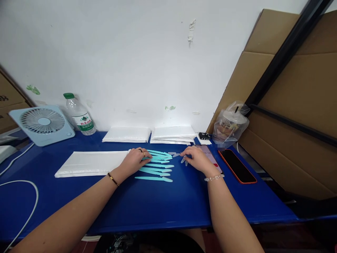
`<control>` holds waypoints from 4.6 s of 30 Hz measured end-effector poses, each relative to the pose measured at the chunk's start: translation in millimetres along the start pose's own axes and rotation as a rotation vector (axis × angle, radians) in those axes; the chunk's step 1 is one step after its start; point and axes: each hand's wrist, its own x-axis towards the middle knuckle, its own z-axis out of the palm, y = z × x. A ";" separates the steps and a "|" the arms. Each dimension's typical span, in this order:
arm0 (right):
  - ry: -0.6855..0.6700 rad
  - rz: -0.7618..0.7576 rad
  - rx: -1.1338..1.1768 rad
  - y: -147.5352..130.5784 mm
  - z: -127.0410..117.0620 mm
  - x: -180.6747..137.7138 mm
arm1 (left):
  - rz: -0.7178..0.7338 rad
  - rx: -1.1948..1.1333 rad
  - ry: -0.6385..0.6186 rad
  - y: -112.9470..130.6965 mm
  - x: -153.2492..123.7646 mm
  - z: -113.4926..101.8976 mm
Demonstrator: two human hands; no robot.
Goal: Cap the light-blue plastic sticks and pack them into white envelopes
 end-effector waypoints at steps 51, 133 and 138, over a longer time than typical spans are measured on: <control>-0.066 -0.096 0.037 -22.9 30.3 9.0 | 0.004 0.015 -0.045 2.6 1.7 2.1; 0.094 0.064 0.078 -15.0 31.5 12.3 | -0.182 -0.232 0.008 -0.2 2.9 -2.1; 0.196 0.149 0.452 -19.6 26.5 10.5 | -0.158 -0.311 0.047 8.3 0.4 -13.5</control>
